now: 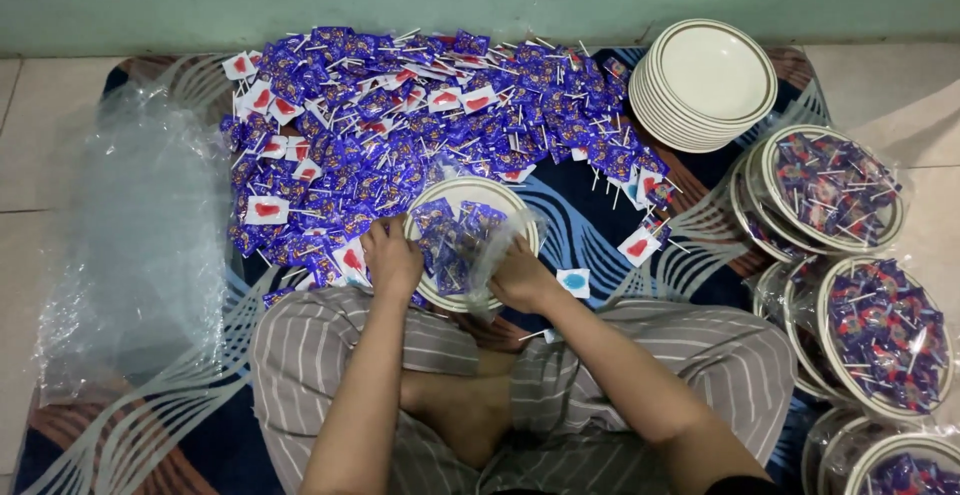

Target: Manually picking up individual snack packets from a pile and arranging them on plastic plates for packaging.

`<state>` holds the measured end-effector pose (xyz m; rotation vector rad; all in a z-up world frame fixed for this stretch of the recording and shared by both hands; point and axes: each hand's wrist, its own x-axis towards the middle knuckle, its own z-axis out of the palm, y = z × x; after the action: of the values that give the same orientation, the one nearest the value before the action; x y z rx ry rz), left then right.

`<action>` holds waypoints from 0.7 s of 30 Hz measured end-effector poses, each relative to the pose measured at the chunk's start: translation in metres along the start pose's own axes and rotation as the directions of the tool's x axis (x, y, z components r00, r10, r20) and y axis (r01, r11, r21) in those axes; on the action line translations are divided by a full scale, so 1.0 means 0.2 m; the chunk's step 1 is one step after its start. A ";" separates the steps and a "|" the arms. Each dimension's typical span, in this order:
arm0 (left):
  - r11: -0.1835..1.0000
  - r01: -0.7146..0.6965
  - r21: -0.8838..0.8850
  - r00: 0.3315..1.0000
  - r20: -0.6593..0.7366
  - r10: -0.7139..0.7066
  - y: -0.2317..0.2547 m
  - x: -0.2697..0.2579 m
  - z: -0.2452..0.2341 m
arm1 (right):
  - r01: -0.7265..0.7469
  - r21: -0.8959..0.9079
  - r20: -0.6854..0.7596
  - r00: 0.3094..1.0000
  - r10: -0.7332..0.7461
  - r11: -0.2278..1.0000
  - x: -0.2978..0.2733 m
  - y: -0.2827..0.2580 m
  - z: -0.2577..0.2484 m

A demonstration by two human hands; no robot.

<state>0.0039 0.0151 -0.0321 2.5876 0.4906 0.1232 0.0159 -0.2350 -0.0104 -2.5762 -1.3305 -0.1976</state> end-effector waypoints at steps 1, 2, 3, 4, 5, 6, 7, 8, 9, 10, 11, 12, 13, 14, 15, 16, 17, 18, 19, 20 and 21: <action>1.000 0.001 0.002 1.000 0.000 -0.001 0.00 -0.01 -0.01 | 0.000 0.002 0.000 1.000 0.000 1.000 0.01 -0.02 -0.06; 1.000 0.002 0.002 1.000 0.004 -0.002 0.01 0.00 -0.02 | -0.076 0.071 0.019 0.997 0.075 0.995 0.03 -0.05 -0.12; 1.000 0.004 0.003 1.000 0.007 -0.004 0.02 0.00 -0.02 | -0.152 0.138 0.043 0.988 0.147 0.979 0.04 -0.07 -0.18; 1.000 0.002 0.004 1.000 0.007 -0.002 0.02 -0.01 -0.03 | -0.153 0.138 0.042 0.988 0.148 0.979 0.01 -0.01 -0.09; 1.000 0.006 0.004 1.000 0.005 -0.006 0.02 -0.01 -0.03 | -0.191 0.201 -0.002 0.981 0.196 0.961 -0.02 0.04 -0.01; 1.000 0.010 0.003 1.000 0.005 -0.010 0.03 -0.01 -0.03 | -0.226 0.266 -0.040 0.969 0.245 0.937 -0.05 0.09 0.08; 1.000 0.009 0.003 1.000 0.007 -0.009 0.03 0.00 -0.03 | -0.228 0.266 -0.040 0.968 0.247 0.937 -0.07 0.13 0.09; 1.000 0.008 0.013 1.000 0.009 -0.008 0.03 0.00 -0.03 | -0.282 0.325 -0.131 0.932 0.338 0.903 -0.10 0.17 0.10; 1.000 0.006 0.024 1.000 0.012 -0.006 0.03 0.00 -0.03 | -0.325 0.387 -0.214 0.878 0.427 0.863 -0.12 0.21 0.11; 1.000 0.005 0.023 1.000 0.014 -0.005 0.03 0.00 -0.03 | -0.327 0.387 -0.213 0.878 0.429 0.862 -0.10 0.23 0.04; 0.999 -0.018 0.028 1.000 -0.013 0.018 0.03 0.00 -0.02 | -0.405 0.434 -0.253 0.803 0.540 0.805 -0.09 0.26 -0.02; 0.999 -0.039 0.033 0.998 -0.039 0.040 0.03 -0.01 -0.02 | -0.470 0.484 -0.283 0.714 0.641 0.738 -0.07 0.28 -0.08; 0.999 -0.038 0.034 0.999 -0.037 0.039 0.03 0.00 -0.01 | -0.472 0.485 -0.281 0.714 0.642 0.737 -0.04 0.32 -0.13; 0.999 -0.041 0.020 0.998 -0.039 0.042 0.03 0.00 -0.01 | -0.477 0.489 -0.281 0.707 0.649 0.731 -0.01 0.36 -0.17; 0.999 -0.044 0.006 0.998 -0.040 0.044 0.04 0.00 -0.01 | -0.481 0.492 -0.280 0.701 0.656 0.725 0.02 0.41 -0.22; 0.999 -0.043 0.007 0.998 -0.040 0.043 0.03 0.01 -0.01 | -0.482 0.493 -0.278 0.702 0.656 0.725 0.06 0.46 -0.18; 0.999 -0.045 0.000 0.998 -0.039 0.045 0.04 0.01 0.00 | -0.490 0.460 -0.222 0.744 0.630 0.740 0.10 0.52 -0.15; 0.999 -0.048 -0.007 0.998 -0.040 0.048 0.04 0.02 0.00 | -0.493 0.427 -0.164 0.782 0.601 0.758 0.15 0.59 -0.12; 0.999 -0.047 -0.006 0.998 -0.042 0.047 0.04 0.02 0.01 | -0.491 0.428 -0.164 0.784 0.599 0.759 0.22 0.58 -0.16; 0.999 -0.043 0.002 0.998 -0.035 0.043 0.05 0.03 0.01 | -0.469 0.413 -0.104 0.828 0.551 0.781 0.29 0.56 -0.20; 0.999 -0.040 0.010 0.999 -0.027 0.040 0.05 0.03 0.01 | -0.444 0.399 -0.042 0.865 0.499 0.802 0.36 0.55 -0.24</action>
<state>0.0130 0.0090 -0.0291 2.6084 0.4507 0.1707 0.1463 -0.2520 0.0360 -2.4038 -0.5637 -0.0301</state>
